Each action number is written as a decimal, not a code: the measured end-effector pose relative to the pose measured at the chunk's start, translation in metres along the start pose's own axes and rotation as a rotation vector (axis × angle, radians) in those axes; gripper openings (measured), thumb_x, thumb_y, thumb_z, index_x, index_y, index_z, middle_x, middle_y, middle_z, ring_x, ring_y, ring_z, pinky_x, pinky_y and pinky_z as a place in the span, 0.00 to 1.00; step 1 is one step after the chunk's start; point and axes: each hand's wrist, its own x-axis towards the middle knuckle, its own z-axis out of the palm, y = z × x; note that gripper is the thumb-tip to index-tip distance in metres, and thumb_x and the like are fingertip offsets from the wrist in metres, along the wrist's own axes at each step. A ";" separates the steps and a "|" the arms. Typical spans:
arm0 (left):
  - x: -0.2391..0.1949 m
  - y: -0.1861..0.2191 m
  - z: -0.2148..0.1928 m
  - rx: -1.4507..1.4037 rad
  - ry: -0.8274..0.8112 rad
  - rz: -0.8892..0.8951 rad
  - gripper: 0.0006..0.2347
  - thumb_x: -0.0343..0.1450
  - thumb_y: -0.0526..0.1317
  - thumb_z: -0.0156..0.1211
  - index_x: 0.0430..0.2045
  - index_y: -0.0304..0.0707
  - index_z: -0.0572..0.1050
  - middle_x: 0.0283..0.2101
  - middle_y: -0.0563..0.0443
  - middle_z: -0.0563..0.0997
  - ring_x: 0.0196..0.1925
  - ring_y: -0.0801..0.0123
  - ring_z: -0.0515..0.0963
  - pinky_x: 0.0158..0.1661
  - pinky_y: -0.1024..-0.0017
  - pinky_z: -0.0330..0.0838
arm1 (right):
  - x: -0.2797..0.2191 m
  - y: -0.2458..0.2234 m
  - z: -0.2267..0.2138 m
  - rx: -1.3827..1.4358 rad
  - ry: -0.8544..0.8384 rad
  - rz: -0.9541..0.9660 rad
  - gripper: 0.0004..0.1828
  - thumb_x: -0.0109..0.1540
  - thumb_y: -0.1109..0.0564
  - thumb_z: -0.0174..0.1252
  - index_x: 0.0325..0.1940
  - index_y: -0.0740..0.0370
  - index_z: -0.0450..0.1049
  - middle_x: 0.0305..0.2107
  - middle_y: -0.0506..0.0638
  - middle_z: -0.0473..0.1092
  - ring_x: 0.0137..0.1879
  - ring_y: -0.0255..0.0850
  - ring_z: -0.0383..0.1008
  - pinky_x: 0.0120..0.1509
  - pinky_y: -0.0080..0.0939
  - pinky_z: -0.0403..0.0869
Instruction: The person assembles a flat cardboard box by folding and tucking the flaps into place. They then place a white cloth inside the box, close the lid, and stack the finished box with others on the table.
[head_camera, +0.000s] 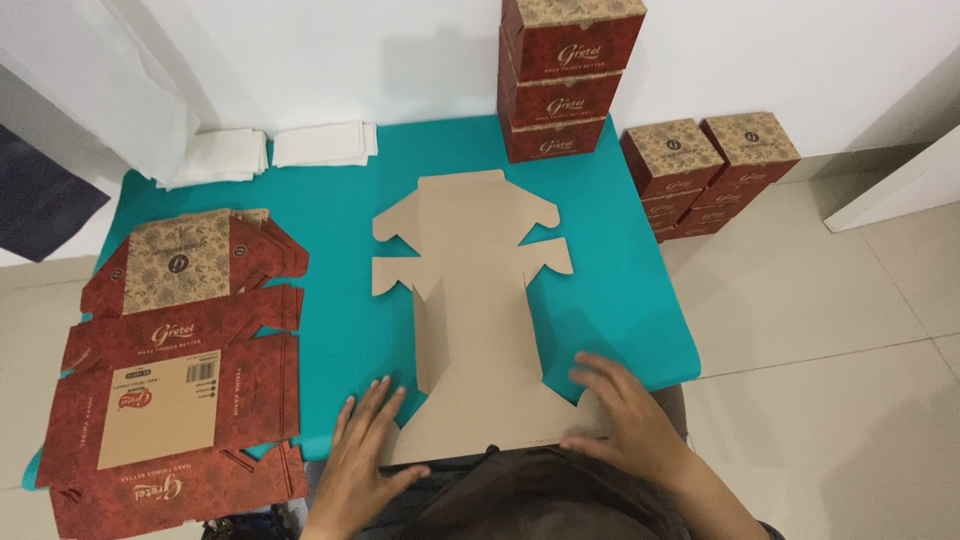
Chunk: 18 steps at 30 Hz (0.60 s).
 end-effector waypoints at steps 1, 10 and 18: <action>-0.002 -0.003 0.002 -0.003 -0.002 -0.004 0.48 0.60 0.56 0.80 0.73 0.45 0.55 0.77 0.42 0.54 0.79 0.56 0.51 0.73 0.51 0.37 | -0.001 0.000 -0.001 0.001 -0.005 0.001 0.47 0.53 0.33 0.75 0.66 0.59 0.66 0.66 0.60 0.63 0.71 0.54 0.65 0.72 0.55 0.67; 0.008 0.002 -0.018 -0.131 0.118 0.021 0.28 0.62 0.32 0.66 0.61 0.45 0.73 0.73 0.44 0.66 0.73 0.56 0.66 0.70 0.53 0.56 | 0.019 -0.009 -0.016 -0.002 0.052 -0.291 0.15 0.62 0.52 0.68 0.48 0.59 0.74 0.54 0.60 0.70 0.66 0.58 0.71 0.72 0.66 0.69; 0.028 0.023 -0.042 -0.018 0.408 -0.136 0.11 0.71 0.45 0.61 0.46 0.46 0.80 0.65 0.48 0.74 0.68 0.55 0.72 0.59 0.53 0.70 | 0.049 -0.005 -0.018 -0.038 0.167 -0.241 0.07 0.67 0.60 0.58 0.49 0.59 0.76 0.52 0.60 0.71 0.65 0.60 0.72 0.62 0.59 0.76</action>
